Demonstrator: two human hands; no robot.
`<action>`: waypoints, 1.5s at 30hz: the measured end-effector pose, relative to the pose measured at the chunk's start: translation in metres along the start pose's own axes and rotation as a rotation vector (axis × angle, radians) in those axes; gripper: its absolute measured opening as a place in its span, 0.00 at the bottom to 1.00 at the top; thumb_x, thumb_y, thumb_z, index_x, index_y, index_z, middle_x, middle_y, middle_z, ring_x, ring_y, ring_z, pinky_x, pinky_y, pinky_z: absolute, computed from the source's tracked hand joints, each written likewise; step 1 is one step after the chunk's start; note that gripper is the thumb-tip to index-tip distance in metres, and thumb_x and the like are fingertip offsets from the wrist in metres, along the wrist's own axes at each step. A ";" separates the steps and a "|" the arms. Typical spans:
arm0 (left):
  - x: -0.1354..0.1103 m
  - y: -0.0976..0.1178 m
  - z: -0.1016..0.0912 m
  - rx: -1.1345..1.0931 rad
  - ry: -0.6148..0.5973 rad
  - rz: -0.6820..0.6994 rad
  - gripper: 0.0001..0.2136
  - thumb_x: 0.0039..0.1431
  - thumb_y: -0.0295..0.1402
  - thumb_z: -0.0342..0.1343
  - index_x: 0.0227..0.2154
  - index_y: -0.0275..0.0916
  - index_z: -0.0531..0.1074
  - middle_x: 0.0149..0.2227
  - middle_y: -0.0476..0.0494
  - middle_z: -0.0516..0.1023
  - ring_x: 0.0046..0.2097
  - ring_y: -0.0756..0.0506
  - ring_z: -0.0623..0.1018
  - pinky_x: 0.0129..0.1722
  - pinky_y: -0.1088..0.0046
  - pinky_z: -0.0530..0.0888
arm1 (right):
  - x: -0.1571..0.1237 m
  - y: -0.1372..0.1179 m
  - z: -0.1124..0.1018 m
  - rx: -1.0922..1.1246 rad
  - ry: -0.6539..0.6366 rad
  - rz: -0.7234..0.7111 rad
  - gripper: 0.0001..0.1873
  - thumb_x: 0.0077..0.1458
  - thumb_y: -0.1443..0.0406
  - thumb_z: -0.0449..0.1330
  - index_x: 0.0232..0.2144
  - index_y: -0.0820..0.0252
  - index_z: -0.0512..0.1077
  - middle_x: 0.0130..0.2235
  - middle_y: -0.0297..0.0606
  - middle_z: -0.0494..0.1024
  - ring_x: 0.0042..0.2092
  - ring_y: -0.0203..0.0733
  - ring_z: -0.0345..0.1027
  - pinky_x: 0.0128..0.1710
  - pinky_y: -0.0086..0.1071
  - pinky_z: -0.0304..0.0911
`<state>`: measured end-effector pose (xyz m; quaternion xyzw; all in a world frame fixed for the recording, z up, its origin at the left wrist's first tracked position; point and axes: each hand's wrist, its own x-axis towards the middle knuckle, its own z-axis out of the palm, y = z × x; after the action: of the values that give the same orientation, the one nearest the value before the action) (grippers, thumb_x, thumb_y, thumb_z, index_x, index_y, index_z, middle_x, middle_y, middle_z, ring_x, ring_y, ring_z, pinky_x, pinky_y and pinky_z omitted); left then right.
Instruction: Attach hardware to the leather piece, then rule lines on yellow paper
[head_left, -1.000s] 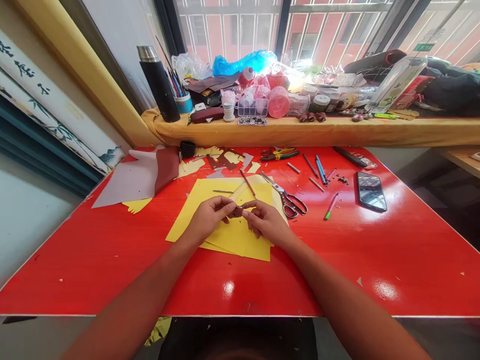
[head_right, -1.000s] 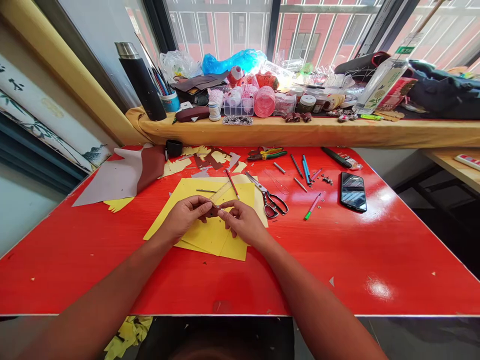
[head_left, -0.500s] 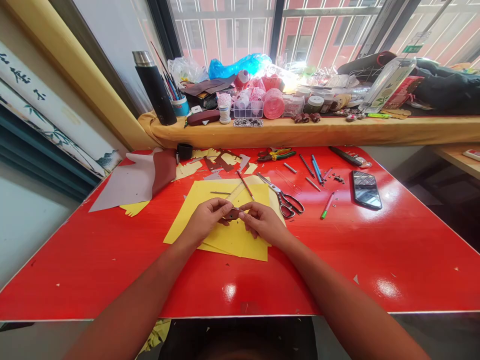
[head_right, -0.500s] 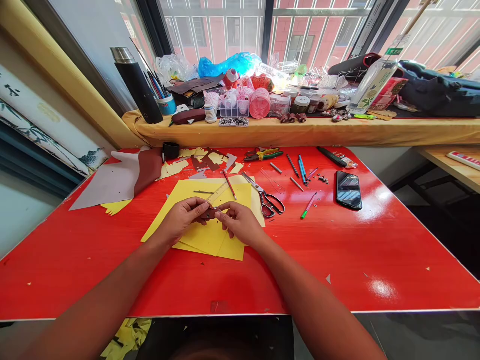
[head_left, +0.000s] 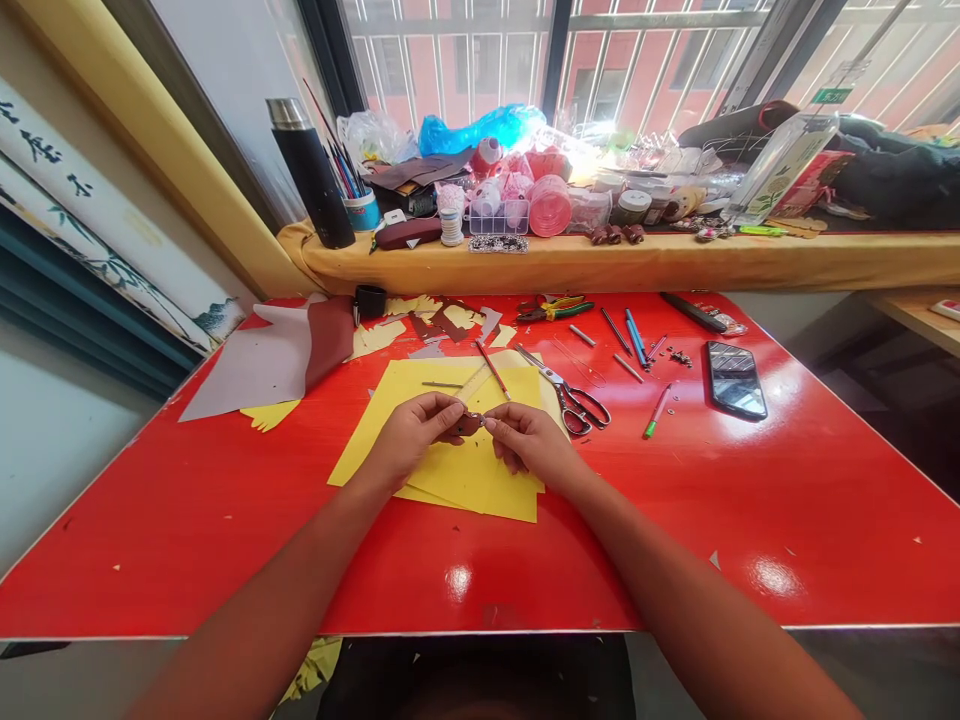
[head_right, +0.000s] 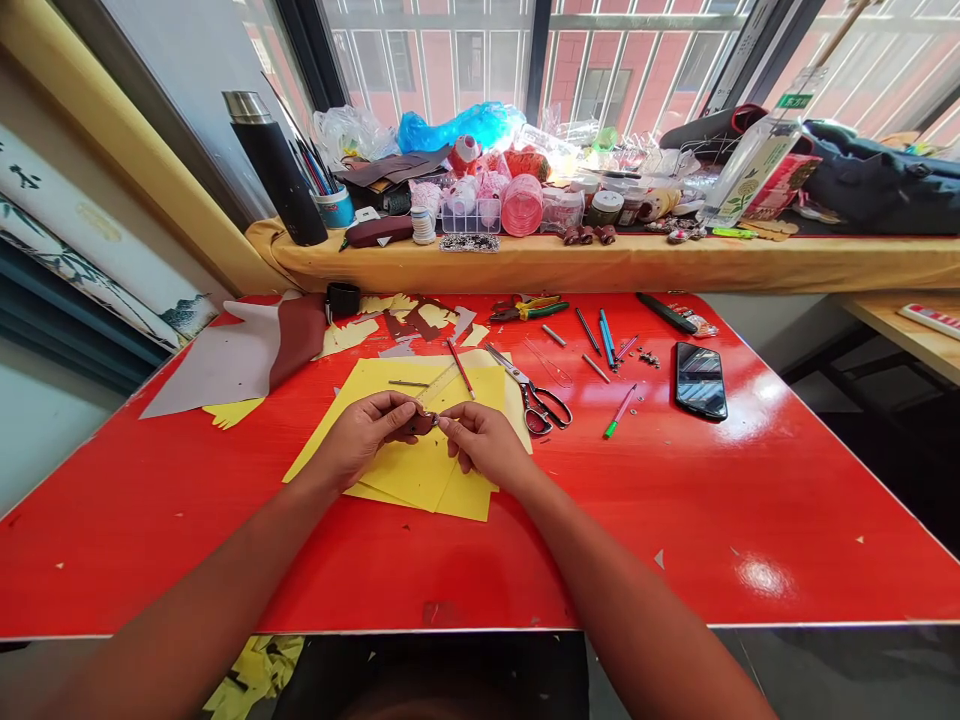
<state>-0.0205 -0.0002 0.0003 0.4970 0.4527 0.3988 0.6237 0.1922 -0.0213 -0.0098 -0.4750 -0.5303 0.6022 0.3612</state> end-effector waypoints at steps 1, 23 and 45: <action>0.000 0.000 0.000 0.000 -0.002 0.006 0.22 0.52 0.54 0.73 0.37 0.39 0.80 0.39 0.39 0.87 0.43 0.40 0.85 0.44 0.63 0.80 | 0.000 0.000 0.000 -0.001 -0.002 -0.001 0.22 0.59 0.45 0.65 0.40 0.57 0.73 0.25 0.28 0.74 0.18 0.31 0.62 0.18 0.27 0.55; -0.001 -0.005 0.001 0.122 -0.055 0.117 0.20 0.58 0.53 0.70 0.38 0.39 0.81 0.37 0.40 0.87 0.41 0.41 0.84 0.45 0.62 0.78 | 0.001 0.002 -0.001 -0.023 -0.040 0.012 0.18 0.59 0.50 0.64 0.40 0.58 0.72 0.24 0.28 0.74 0.19 0.31 0.63 0.18 0.27 0.56; -0.001 0.002 -0.003 0.040 0.012 0.040 0.23 0.52 0.53 0.73 0.38 0.38 0.81 0.39 0.38 0.87 0.45 0.38 0.85 0.48 0.61 0.77 | 0.000 0.000 -0.001 -0.046 -0.001 0.021 0.20 0.61 0.47 0.62 0.38 0.57 0.72 0.25 0.29 0.75 0.18 0.31 0.62 0.18 0.27 0.55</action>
<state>-0.0232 0.0003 0.0021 0.5161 0.4542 0.4051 0.6027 0.1928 -0.0206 -0.0095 -0.4884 -0.5391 0.5939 0.3437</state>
